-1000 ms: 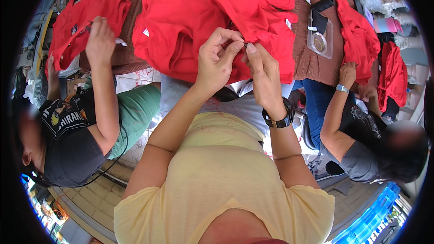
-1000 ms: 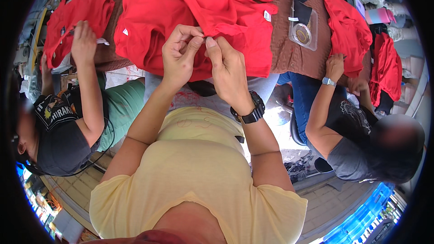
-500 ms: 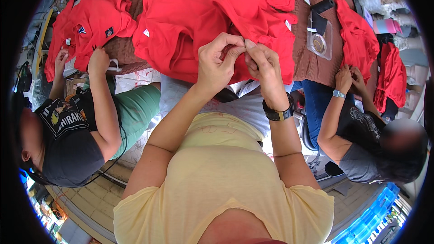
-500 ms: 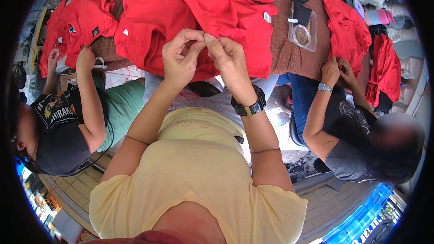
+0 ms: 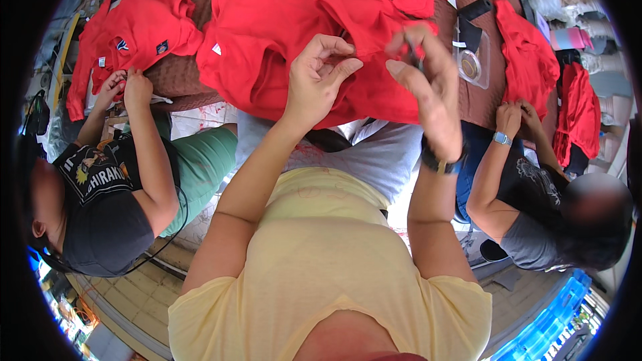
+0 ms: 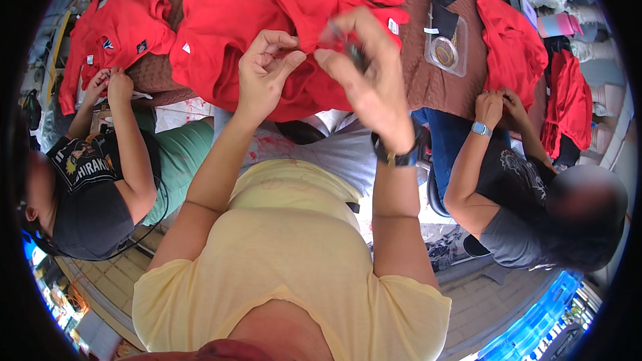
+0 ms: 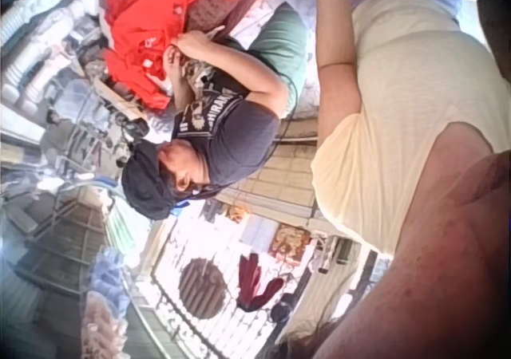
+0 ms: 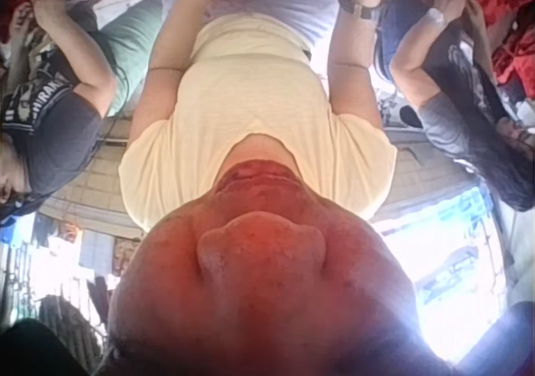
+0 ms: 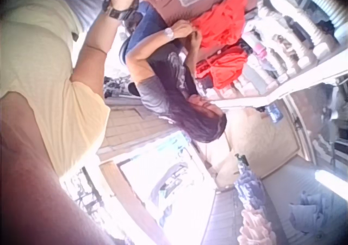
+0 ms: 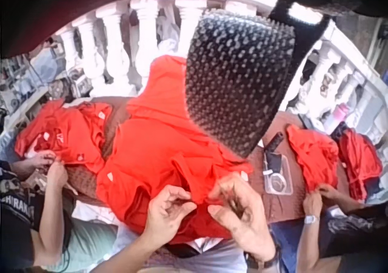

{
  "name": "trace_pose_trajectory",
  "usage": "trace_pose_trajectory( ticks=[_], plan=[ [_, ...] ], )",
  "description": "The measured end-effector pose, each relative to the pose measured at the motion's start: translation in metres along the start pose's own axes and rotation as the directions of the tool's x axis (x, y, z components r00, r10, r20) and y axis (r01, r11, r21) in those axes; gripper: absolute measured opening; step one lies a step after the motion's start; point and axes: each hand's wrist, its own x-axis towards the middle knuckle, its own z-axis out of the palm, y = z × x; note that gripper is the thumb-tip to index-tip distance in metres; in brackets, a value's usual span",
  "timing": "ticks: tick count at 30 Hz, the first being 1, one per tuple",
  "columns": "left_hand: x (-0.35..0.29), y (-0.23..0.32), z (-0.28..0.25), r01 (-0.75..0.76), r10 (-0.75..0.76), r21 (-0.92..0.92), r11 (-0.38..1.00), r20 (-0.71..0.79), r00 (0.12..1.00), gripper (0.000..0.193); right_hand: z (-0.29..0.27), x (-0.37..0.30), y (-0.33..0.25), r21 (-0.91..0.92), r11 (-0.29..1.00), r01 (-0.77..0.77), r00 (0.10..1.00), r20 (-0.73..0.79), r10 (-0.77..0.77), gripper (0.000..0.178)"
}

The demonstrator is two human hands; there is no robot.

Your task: The person trims excess threads from several red shirts using small shears, picking up and setting down one shirt at a time on a work table.

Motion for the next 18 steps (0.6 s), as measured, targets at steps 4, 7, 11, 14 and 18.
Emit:
trace_pose_trajectory(
  ticks=[4,7,11,14,18],
  plan=[
    [0.005,0.000,-0.005,-0.027,0.025,0.120,0.992,0.022,0.999,0.013,-0.006,0.060,0.019,-0.166,0.970,0.176,0.910,0.403,-0.096,0.031],
    [0.007,0.014,-0.020,-0.090,0.068,0.400,0.912,0.070,0.995,0.014,-0.007,0.083,0.026,-0.308,0.943,0.130,0.788,0.609,0.090,0.030],
    [0.014,0.024,-0.030,-0.061,0.057,0.556,0.829,0.024,0.998,0.008,-0.006,0.080,0.027,-0.244,0.932,0.269,0.787,0.613,-0.067,0.029],
    [0.014,0.020,-0.035,0.029,-0.027,0.440,0.897,-0.010,1.000,0.006,0.000,0.067,0.029,-0.254,0.936,0.242,0.858,0.507,-0.085,0.026],
    [0.000,0.044,-0.031,0.201,-0.214,0.234,0.951,0.030,0.976,0.006,-0.010,0.052,0.027,-0.401,0.857,0.324,0.920,0.345,-0.187,0.023]
  ],
)
